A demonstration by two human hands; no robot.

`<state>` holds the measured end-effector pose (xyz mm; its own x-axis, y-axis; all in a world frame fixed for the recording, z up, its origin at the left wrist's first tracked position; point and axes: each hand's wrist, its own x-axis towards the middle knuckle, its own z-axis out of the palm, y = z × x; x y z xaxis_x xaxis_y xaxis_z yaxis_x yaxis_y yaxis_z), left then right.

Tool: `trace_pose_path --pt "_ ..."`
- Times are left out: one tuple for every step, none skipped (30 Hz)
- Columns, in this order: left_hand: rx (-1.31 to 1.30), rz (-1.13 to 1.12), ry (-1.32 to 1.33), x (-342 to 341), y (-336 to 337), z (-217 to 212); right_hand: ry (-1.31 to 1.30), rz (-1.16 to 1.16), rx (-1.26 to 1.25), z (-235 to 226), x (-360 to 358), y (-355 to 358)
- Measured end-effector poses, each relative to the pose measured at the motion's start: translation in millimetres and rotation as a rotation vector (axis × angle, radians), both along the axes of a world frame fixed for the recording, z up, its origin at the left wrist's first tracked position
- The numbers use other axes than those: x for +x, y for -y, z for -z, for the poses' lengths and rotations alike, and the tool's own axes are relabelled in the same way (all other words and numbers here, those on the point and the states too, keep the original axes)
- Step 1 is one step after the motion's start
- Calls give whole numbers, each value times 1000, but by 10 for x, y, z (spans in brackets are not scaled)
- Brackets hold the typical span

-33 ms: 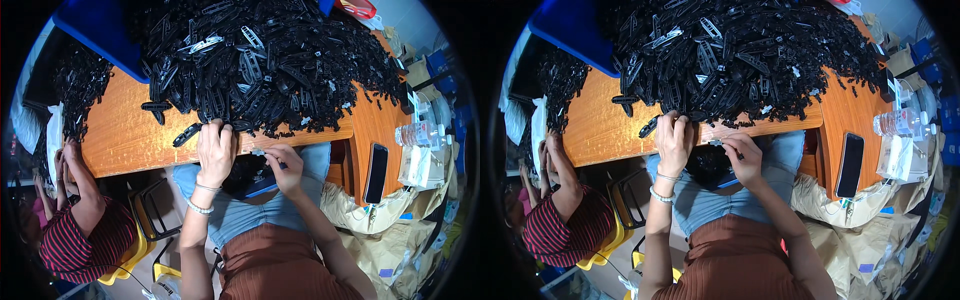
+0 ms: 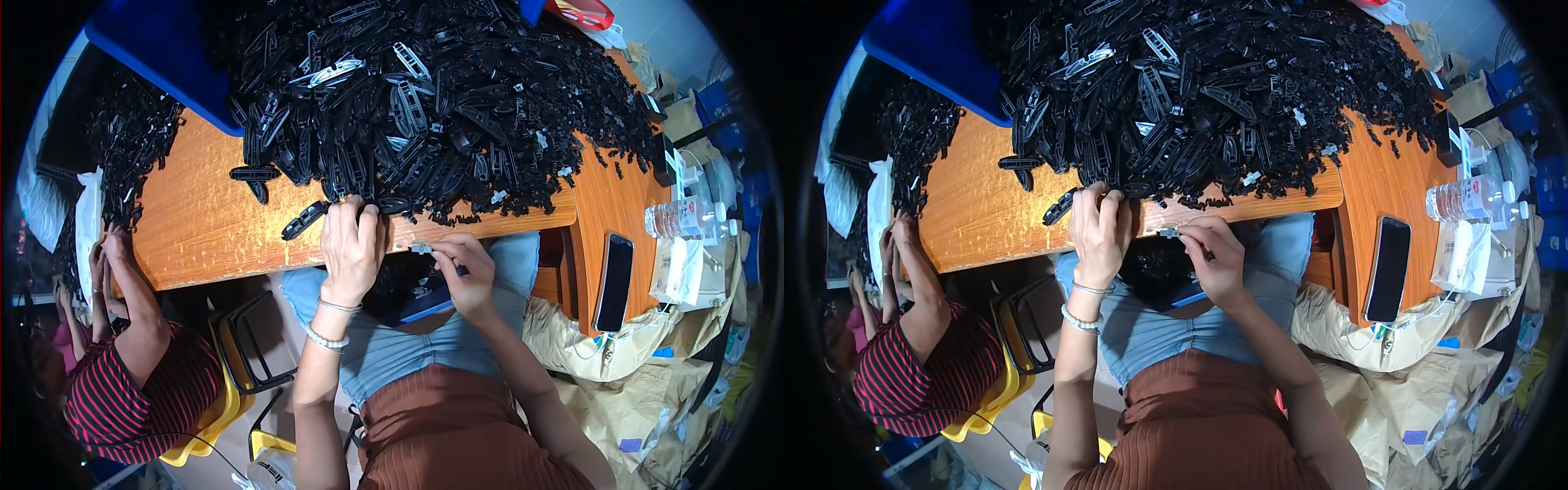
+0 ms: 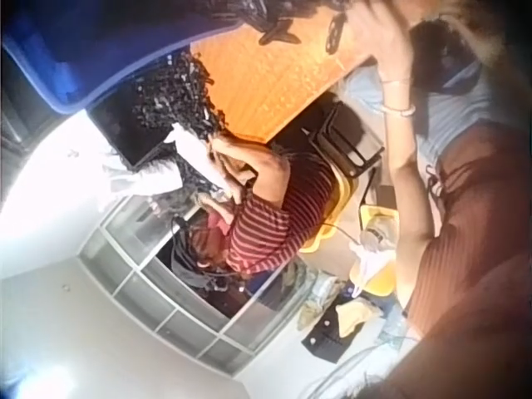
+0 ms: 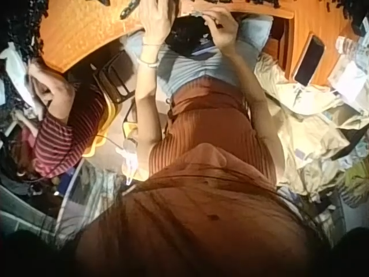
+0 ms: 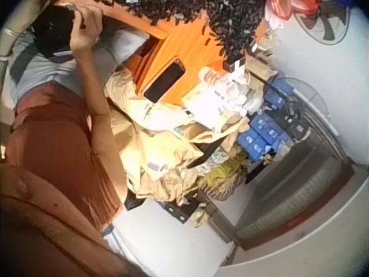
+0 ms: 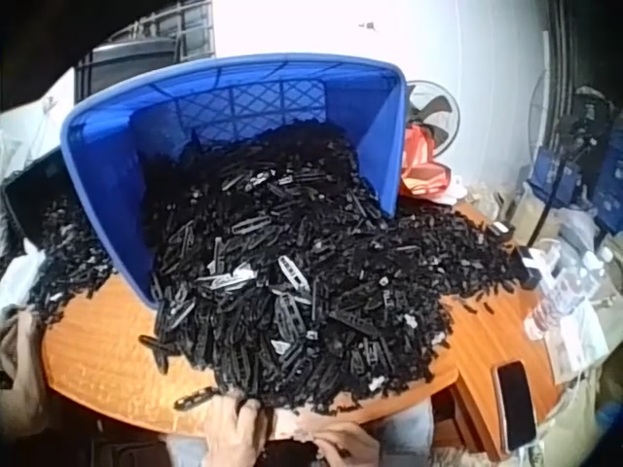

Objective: Assembling small black plastic components by hand at a workbench.

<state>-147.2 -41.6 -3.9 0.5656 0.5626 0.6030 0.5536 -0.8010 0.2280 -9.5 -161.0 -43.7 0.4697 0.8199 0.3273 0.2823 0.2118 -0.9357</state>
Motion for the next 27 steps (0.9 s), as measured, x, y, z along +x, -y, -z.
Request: trace_pose_path --pt "0 0 2 -8 -2 28 46 2 1 -1 7 -1" --pt "10 14 47 -22 -2 68 47 3 2 0 16 -4" --pt "20 28 92 -32 3 89 28 -4 3 1 25 -7" --pt "48 37 151 -30 17 76 8 -9 5 3 30 -9" --pt "48 39 151 -24 33 89 8 -7 5 -2 38 -12" --pt "-17 25 276 -15 50 113 -2 -10 -9 -12 47 -17" --pt "-82 7 401 -16 65 137 -12 -16 -23 -18 48 -20" --pt "-93 11 384 -15 54 158 -12 -17 -24 -17 43 -29" --pt "-94 9 384 -18 48 194 -31 -15 -39 -16 35 -40" --pt "-111 12 368 -14 42 219 -50 -14 -54 -16 35 -53" --pt "-128 15 352 -14 42 234 -50 -17 -55 -22 38 -59" --pt "-120 11 368 -16 60 239 -38 -22 -46 -32 43 -63" --pt "-122 12 368 -21 78 246 -26 -22 -38 -37 46 -63" --pt "-102 0 412 -35 103 261 -26 -22 -40 -29 46 -64" --pt "-82 -11 456 -57 131 286 -41 -34 -39 -13 45 -66" --pt "-147 -45 519 -87 162 339 -57 -49 -38 -1 44 -69" --pt "-194 -64 585 -121 203 381 -58 -52 -39 1 42 -76" --pt "-275 -102 662 -163 266 411 -61 -52 -42 0 37 -86" --pt "-358 -139 738 -179 319 412 -64 -51 -45 -4 36 -91" --pt "-504 -46 1001 -142 365 350 -64 -54 -48 -16 37 -96" --pt "-643 -85 1048 -246 414 372 -67 -61 -30 -35 39 -103" --pt "-769 -39 1182 -246 471 263 -68 -59 -12 -35 57 -103" --pt "-893 6 1316 -252 528 149 -68 -60 -14 -29 65 -107" --pt "-938 7 1272 -335 559 169 -74 -61 -14 -23 73 -110" --pt "-954 54 1307 -374 588 113 -81 -67 -17 -21 66 -105" --pt "-1008 30 1309 -379 580 48 -82 -71 -20 -30 69 -105" --pt "-1061 7 1310 -371 564 -23 -89 -70 -43 -51 83 -105"
